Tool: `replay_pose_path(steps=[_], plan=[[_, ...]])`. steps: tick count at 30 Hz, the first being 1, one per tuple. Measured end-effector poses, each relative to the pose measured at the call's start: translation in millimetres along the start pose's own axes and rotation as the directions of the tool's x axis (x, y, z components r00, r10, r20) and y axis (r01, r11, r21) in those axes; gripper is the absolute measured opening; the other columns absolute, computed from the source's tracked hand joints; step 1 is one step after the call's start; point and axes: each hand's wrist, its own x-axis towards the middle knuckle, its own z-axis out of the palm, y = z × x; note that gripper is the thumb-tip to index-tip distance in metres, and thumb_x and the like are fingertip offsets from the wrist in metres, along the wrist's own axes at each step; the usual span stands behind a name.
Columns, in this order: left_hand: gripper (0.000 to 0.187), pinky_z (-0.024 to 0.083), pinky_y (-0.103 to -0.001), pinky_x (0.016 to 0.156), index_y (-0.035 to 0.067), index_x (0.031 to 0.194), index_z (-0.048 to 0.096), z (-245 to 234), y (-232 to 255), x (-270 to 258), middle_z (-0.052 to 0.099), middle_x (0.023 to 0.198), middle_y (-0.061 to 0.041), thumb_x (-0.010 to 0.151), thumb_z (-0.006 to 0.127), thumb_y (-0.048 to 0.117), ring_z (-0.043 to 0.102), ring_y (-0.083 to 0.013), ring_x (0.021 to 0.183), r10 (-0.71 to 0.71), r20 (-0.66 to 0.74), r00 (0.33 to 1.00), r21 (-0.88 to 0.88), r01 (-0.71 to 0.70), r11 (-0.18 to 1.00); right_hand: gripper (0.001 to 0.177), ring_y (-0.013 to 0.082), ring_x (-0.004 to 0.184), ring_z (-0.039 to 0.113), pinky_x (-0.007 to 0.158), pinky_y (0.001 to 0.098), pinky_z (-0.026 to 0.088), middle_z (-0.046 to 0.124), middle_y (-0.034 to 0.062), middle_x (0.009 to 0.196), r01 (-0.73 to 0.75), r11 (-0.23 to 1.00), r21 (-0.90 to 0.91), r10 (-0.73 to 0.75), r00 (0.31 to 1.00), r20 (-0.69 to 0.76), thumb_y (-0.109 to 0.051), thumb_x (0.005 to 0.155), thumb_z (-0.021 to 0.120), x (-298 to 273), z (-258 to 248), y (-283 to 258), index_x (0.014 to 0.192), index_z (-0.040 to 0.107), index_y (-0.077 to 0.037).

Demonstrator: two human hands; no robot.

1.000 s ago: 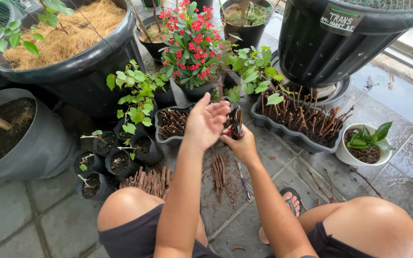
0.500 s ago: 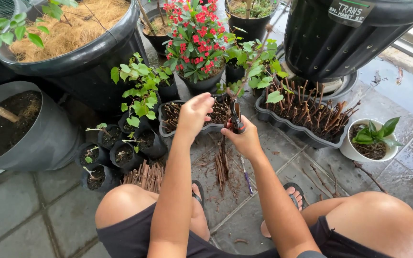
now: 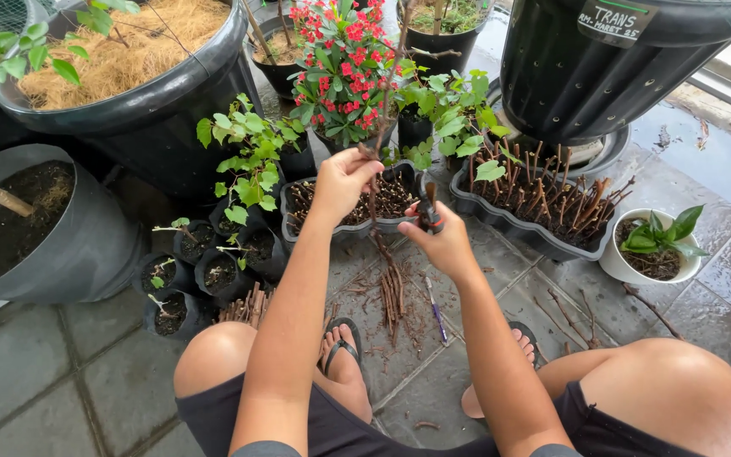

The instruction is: Cutting long plant branches into smaller segments using pruning shears and organizing them into piles.

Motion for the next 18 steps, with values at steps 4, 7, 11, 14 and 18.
replay_pose_path(steps=[4,7,11,14,18], plan=[[0.031,0.072,-0.021,0.070,0.004,0.133,0.079,-23.7,8.5,-3.8,0.090,0.110,-0.012,0.105,0.085,0.015,0.079,-0.0076,0.080,0.101,-0.174,0.980,-0.035,-0.108,0.993,0.039,0.0161,0.090,0.082,0.087,0.0322,0.066,0.088,0.0114,0.104,-0.037,0.995,0.095,0.040,0.999,-0.031,-0.015,0.092,0.100,1.4,-16.0,1.3,0.123,0.080,-0.006],[0.017,0.075,-0.030,0.075,0.007,0.125,0.081,-32.9,-6.4,-6.9,0.090,0.108,-0.011,0.109,0.081,0.012,0.081,-0.0119,0.081,0.111,-0.324,0.940,-0.147,-0.165,0.975,0.038,0.0143,0.091,0.079,0.089,0.0335,0.066,0.087,0.0116,0.102,-0.021,0.988,0.154,0.024,1.000,-0.018,-0.016,0.094,0.100,0.1,-14.1,9.1,0.126,0.082,-0.004],[0.016,0.076,-0.029,0.081,0.011,0.128,0.078,-45.6,-45.3,2.1,0.089,0.113,-0.008,0.113,0.077,0.014,0.082,-0.0109,0.087,0.060,-0.415,0.908,-0.291,-0.195,0.937,0.035,0.0155,0.092,0.079,0.092,0.0351,0.066,0.087,0.0130,0.101,-0.047,0.979,0.197,0.042,0.999,0.028,-0.012,0.097,0.096,-14.1,-2.5,0.0,0.127,0.083,-0.002],[0.018,0.077,-0.030,0.084,0.009,0.132,0.076,-51.6,-53.7,3.6,0.088,0.117,-0.009,0.114,0.076,0.013,0.082,-0.0125,0.090,0.047,-0.469,0.882,-0.365,-0.242,0.899,0.031,0.0168,0.092,0.080,0.094,0.0365,0.066,0.087,0.0166,0.099,-0.077,0.965,0.250,0.056,0.994,0.089,-0.013,0.100,0.094,-20.4,4.4,2.9,0.126,0.085,0.000],[0.022,0.078,-0.032,0.082,0.011,0.135,0.074,-52.8,-45.8,1.0,0.088,0.117,-0.010,0.113,0.078,0.013,0.084,-0.0152,0.090,0.032,-0.486,0.874,-0.438,-0.274,0.856,0.029,0.0192,0.094,0.081,0.094,0.0376,0.067,0.087,0.0182,0.103,-0.142,0.938,0.316,0.091,0.981,0.170,-0.012,0.102,0.090,-22.3,11.0,15.1,0.127,0.084,0.002]])
